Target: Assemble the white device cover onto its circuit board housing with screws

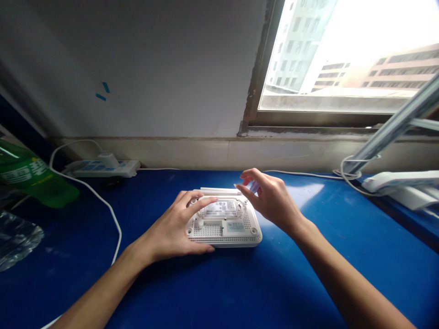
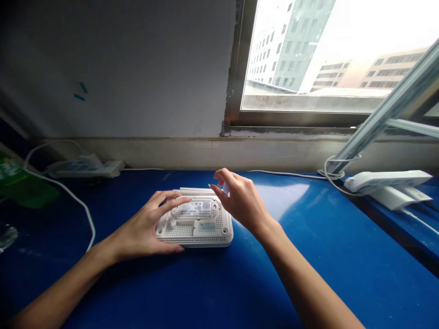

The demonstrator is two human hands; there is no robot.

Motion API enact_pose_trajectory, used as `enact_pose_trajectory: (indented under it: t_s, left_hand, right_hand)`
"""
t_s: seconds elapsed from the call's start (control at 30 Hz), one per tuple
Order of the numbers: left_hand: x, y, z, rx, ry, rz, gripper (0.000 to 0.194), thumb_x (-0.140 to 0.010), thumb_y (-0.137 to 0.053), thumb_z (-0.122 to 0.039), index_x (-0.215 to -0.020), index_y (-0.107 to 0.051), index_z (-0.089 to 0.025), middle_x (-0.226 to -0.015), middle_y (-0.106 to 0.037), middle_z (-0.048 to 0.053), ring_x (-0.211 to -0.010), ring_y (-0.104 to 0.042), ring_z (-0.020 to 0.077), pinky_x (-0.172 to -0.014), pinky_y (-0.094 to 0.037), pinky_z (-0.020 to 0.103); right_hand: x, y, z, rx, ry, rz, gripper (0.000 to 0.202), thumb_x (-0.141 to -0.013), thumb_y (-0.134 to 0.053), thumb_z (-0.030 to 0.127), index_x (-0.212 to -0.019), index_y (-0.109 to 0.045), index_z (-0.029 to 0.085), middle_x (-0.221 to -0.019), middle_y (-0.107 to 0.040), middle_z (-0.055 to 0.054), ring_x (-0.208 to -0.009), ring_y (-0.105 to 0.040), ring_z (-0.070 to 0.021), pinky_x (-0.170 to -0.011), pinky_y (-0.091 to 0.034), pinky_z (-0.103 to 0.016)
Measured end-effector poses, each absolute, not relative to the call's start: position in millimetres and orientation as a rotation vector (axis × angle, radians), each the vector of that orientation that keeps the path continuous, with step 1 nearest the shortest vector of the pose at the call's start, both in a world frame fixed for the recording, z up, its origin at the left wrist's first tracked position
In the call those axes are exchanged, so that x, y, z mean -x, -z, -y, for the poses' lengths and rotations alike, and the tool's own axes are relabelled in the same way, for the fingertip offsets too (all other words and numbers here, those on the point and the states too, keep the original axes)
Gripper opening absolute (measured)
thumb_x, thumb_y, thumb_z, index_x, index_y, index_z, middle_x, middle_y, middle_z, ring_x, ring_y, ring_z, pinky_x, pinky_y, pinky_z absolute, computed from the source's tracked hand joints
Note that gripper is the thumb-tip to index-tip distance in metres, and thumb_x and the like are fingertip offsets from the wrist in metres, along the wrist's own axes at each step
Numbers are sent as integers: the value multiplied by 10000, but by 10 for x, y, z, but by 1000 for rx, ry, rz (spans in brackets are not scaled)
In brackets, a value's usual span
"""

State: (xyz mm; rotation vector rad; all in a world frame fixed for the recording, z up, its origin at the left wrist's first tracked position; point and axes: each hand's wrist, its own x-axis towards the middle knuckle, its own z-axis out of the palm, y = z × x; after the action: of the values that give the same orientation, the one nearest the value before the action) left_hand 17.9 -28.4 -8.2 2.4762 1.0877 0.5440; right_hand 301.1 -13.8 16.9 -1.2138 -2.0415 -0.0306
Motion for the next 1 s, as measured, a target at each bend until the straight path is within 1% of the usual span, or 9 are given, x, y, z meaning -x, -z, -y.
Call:
enact_pose_trajectory:
  t_s: [0.1,0.2,0.27,0.37,0.47,0.57,0.63,0.83,1.0]
  left_hand:
    - [-172,118,272,-2502,-550,-1082,995,-692,-912,-526,-1546,-410,-437,-1497,-416,69,-1390,-392,353,-1163,-425,568]
    - [-170,130,273,-2504,-532,-1089,1001,-695,-906,-546,-1551,-397,-445,-1508,-404,64,-1402,-379,352,-1166,-425,569]
    - [-173,122,280,-2500,-518,-1099,996,-702,-901,-547,-1552,-392,-451,-1514,-394,62,-1409,-374,352,-1166,-427,568]
    - [-178,104,290,-2491,-502,-1109,984,-716,-893,-544,-1554,-383,-460,-1518,-385,59,-1420,-372,348,-1169,-428,565]
    - [-183,96,289,-2485,-492,-1118,985,-716,-890,-554,-1553,-376,-474,-1518,-380,57,-1429,-365,352,-1164,-433,573]
    - [-187,91,286,-2480,-484,-1128,992,-713,-895,-547,-1554,-375,-475,-1527,-374,63,-1439,-354,361,-1164,-430,586]
    - [-191,86,287,-2475,-473,-1128,990,-718,-894,-540,-1559,-376,-466,-1535,-368,72,-1446,-348,372,-1168,-423,597]
    - [-192,98,288,-2473,-443,-1137,998,-726,-874,-582,-1571,-351,-486,-1555,-349,65,-1463,-329,377,-1170,-423,601]
    - [-179,125,282,-2494,-465,-1124,993,-728,-875,-576,-1568,-353,-492,-1561,-350,57,-1474,-328,363,-1189,-407,592]
  right_hand:
    - [-2995,-162,143,1201,5,2036,73,-992,-602,236,-1024,-656,199,-884,-758,-36,-632,-648,-141,-624,-468,-254]
    - [-3022,-163,147,1207,-120,2099,383,-1005,-530,184,-1387,-520,210,-1034,-767,-52,-644,-644,-136,-627,-481,-255]
    - [-3057,-164,146,1208,-175,2125,526,-992,-510,167,-1499,-379,213,-1130,-749,-72,-674,-641,-140,-639,-493,-263]
    - [-3092,-163,145,1197,-193,2124,559,-930,-536,134,-1457,-372,225,-1197,-719,-76,-689,-622,-133,-660,-499,-267]
    - [-3076,-151,146,1204,-153,2086,439,-895,-570,118,-1307,-461,222,-1116,-723,-47,-660,-600,-121,-640,-481,-257]
    - [-3045,-117,133,1196,-24,2042,223,-950,-638,235,-1150,-542,213,-952,-725,-18,-610,-578,-120,-603,-455,-253]
    - [-3039,-92,122,1175,48,2018,204,-957,-682,290,-1108,-573,208,-916,-724,-16,-599,-573,-119,-612,-460,-255]
    - [-3032,-70,135,1153,-27,2027,433,-918,-594,120,-1332,-509,216,-1080,-721,-46,-610,-588,-111,-633,-489,-252]
    - [-3007,-79,152,1197,-51,2023,523,-852,-589,82,-1344,-467,209,-1074,-718,-45,-625,-608,-121,-629,-495,-253]
